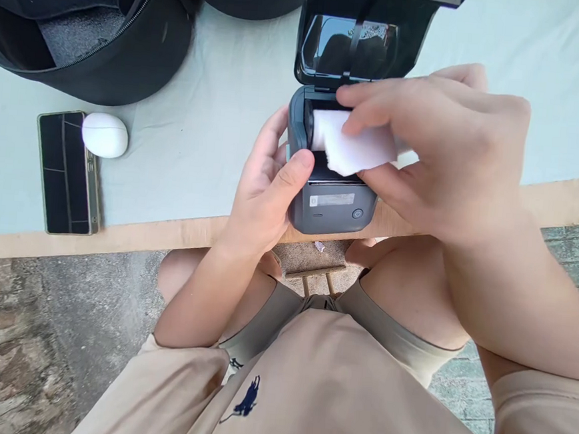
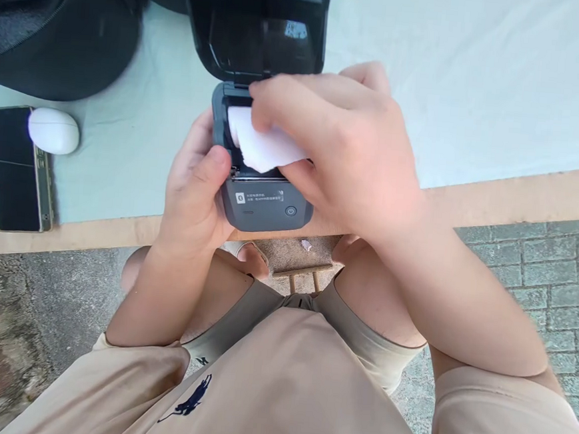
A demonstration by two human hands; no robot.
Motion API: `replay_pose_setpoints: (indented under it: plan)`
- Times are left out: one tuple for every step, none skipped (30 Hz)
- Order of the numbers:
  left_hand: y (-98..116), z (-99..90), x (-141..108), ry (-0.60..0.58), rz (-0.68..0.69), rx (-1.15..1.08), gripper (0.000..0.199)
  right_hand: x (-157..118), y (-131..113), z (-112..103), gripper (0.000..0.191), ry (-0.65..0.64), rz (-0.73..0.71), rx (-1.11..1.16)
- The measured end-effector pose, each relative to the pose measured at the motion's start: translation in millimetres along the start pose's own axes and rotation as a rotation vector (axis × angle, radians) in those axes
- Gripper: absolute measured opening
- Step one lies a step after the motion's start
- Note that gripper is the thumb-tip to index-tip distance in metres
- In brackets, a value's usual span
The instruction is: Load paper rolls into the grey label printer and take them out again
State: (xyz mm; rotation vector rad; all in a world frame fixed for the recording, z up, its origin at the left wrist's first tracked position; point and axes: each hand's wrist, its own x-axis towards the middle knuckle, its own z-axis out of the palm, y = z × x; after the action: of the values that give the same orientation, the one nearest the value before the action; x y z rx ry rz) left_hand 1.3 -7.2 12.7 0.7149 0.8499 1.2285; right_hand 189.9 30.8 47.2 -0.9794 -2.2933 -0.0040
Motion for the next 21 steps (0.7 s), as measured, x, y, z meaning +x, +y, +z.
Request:
replay_pose_setpoints:
  plan:
    - [0,0.6,0,0.002,0.004,0.004,0.038,0,0,1,0.018,0.018,0.002,0.016]
    - [0,1.4,0,-0.002,0.010,0.006,0.036,-1,0,3,0.018,0.049,0.013,0.023]
    - [0,2.3,1,0.000,0.015,0.007,0.034,-1,-1,4,0.020,0.084,0.027,0.015]
    - [1,3.2,1,0.002,0.019,0.009,0.032,-2,-3,6,0.021,0.123,0.034,0.001]
    - [1,3.8,1,0.004,0.020,0.012,0.030,-3,-5,7,0.020,0.155,0.024,-0.015]
    - [1,4.1,1,0.006,0.018,0.016,0.030,-4,-7,7,0.018,0.178,0.004,-0.021]
    - [1,3.9,1,0.007,0.012,0.020,0.031,-5,-9,8,0.016,0.184,-0.015,-0.018]
    - [1,3.0,1,0.006,0.005,0.027,0.033,-7,-10,7,0.014,0.173,-0.040,-0.006]
    - [1,1.7,1,0.003,0.003,0.039,0.038,-10,-11,7,0.012,0.138,-0.064,0.009]
    - [1,-0.1,1,-0.001,0.007,0.057,0.044,-12,-12,6,0.011,0.099,-0.084,0.021]
    - [0,-2.2,1,0.002,0.013,0.081,0.051,-14,-12,6,0.010,0.059,-0.102,0.033]
    - [-1,-4.3,1,0.005,0.021,0.107,0.057,-16,-11,5,0.011,0.040,-0.119,0.049]
    - [-2,-6.2,2,0.008,0.027,0.133,0.062,-19,-9,5,0.014,0.048,-0.135,0.070]
    - [-2,-7.9,2,0.009,0.031,0.155,0.067,-20,-8,4,0.016,0.071,-0.137,0.091]
    - [-3,-9.2,3,0.005,0.032,0.171,0.070,-22,-6,4,0.016,0.115,-0.129,0.106]
    - [-3,-10.2,3,-0.002,0.033,0.182,0.073,-23,-4,5,0.015,0.159,-0.113,0.113]
    - [-3,-10.8,4,-0.012,0.036,0.189,0.076,-24,-3,5,0.014,0.185,-0.085,0.106]
    - [-3,-11.0,4,-0.024,0.042,0.196,0.078,-25,-2,6,0.013,0.201,-0.059,0.090]
    - [-3,-11.0,5,-0.033,0.048,0.202,0.080,-26,-2,7,0.014,0.200,-0.032,0.068]
    - [-3,-10.7,5,-0.038,0.052,0.207,0.082,-26,-3,8,0.016,0.184,-0.009,0.048]
    - [-3,-10.1,5,-0.040,0.054,0.207,0.081,-27,-4,8,0.018,0.163,0.010,0.034]
